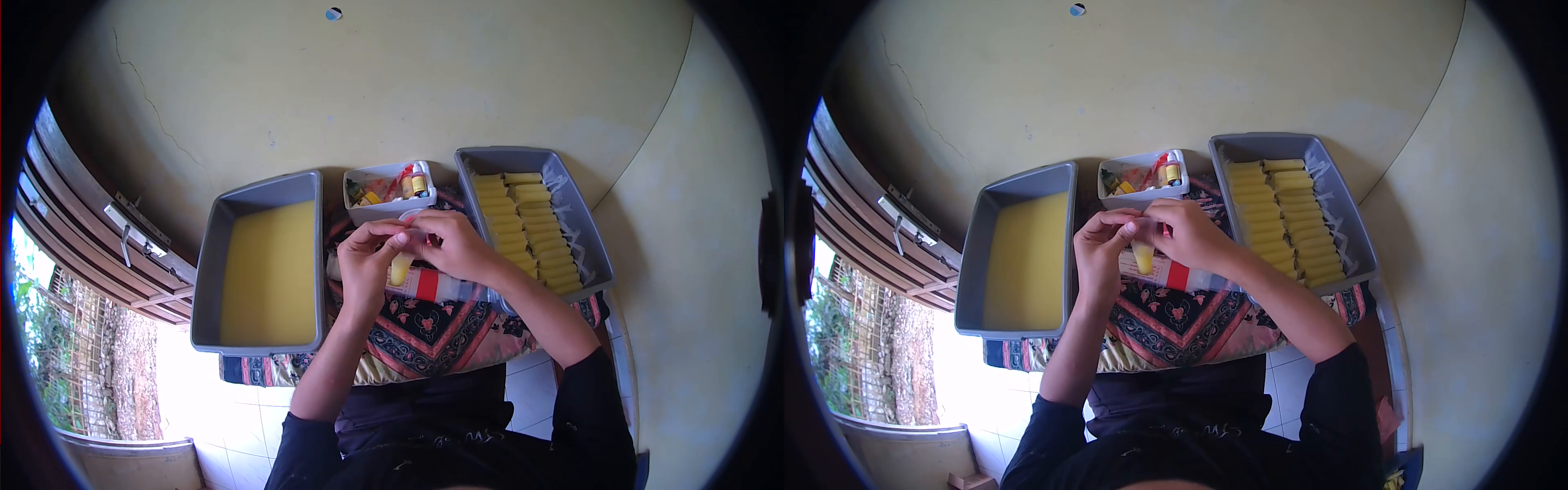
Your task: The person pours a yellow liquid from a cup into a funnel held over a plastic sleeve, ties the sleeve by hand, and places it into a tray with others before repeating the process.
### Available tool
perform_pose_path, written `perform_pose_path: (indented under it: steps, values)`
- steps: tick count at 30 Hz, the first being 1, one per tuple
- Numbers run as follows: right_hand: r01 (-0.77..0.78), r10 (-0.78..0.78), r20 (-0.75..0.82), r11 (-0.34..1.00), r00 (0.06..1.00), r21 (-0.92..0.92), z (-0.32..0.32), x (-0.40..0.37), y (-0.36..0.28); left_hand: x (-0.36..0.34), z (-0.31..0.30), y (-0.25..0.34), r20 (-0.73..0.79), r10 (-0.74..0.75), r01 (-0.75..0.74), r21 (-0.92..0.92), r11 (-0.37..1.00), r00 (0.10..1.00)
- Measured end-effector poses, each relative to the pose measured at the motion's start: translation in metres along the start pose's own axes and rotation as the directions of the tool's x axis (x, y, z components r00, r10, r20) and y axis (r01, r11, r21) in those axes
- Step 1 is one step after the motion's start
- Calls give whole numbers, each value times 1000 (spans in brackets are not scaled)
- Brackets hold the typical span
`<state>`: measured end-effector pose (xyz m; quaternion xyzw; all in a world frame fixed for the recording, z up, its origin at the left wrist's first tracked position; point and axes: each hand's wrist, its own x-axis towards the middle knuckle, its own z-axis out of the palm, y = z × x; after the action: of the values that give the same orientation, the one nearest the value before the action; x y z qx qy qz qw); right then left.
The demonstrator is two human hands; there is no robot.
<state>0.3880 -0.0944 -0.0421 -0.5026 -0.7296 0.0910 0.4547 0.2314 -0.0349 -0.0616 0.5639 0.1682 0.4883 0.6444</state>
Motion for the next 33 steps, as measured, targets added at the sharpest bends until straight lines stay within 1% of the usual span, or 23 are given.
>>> perform_pose_path:
  steps: [2,4,5,6,7,8,9,10,12,13,15,16,17,18,20,21,25,26,27,28,29,31,33]
  values:
    - [-12,14,-29,998,999,61,-3,12,-8,2,4,5,36,42,-43,23,999,998]
    - [-6,11,-54,995,998,102,-15,20,-22,4,10,10,-173,99,-125,-143,982,980]
    - [-122,123,5,974,992,191,-21,23,-26,5,6,10,-148,88,-116,-198,973,985]
    - [-242,230,75,932,970,271,-28,26,-30,6,2,6,-151,89,-119,-197,973,985]
    - [-184,173,61,941,983,283,-33,29,-35,8,-1,5,-58,78,-89,-205,975,995]
    - [-185,174,62,941,983,282,-39,32,-39,10,-2,4,37,66,-57,-211,976,997]
    - [-152,136,72,940,988,307,-44,34,-42,9,-4,4,80,-19,30,-138,990,997]
    - [-119,98,81,936,992,333,-48,36,-46,9,-1,8,82,-20,31,-139,990,996]
    - [-129,106,84,929,991,347,-55,39,-56,11,8,13,242,-54,120,-267,956,969]
    - [-150,113,118,909,987,389,-57,39,-59,12,7,13,244,-54,121,-269,956,968]
    - [-171,115,153,887,982,428,-59,39,-61,15,3,12,487,-61,259,-351,900,871]
    - [-216,156,168,869,973,444,-60,38,-61,18,2,8,489,-59,258,-351,900,870]
    - [-262,198,183,848,963,461,-61,36,-60,21,1,4,553,-60,289,-338,896,831]
    - [-262,199,182,848,963,460,-62,34,-58,22,0,1,613,-62,320,-322,891,788]
    - [-392,277,288,767,917,509,-61,30,-52,20,3,2,634,-71,321,-289,902,770]
    - [-392,277,288,765,917,510,-61,29,-50,19,3,3,653,-81,320,-256,912,753]
    - [-295,246,171,872,954,391,-53,24,-33,21,-1,-5,664,-143,346,-184,920,734]
    - [-250,216,134,904,967,347,-53,23,-29,22,-2,-8,678,-114,300,-163,940,726]
    - [-249,216,133,904,967,348,-54,23,-26,22,-3,-10,692,-86,253,-144,957,717]
    - [-297,269,128,894,955,334,-56,22,-25,22,-2,-10,692,-87,254,-142,957,717]
    - [-344,321,123,883,939,321,-58,22,-24,20,-1,-11,672,-100,238,-116,964,734]
    - [-375,352,132,881,927,287,-60,20,-14,18,2,-12,651,-112,221,-88,971,751]
    - [-408,384,139,877,913,252,-56,16,-5,15,4,-12,536,-208,240,9,971,819]
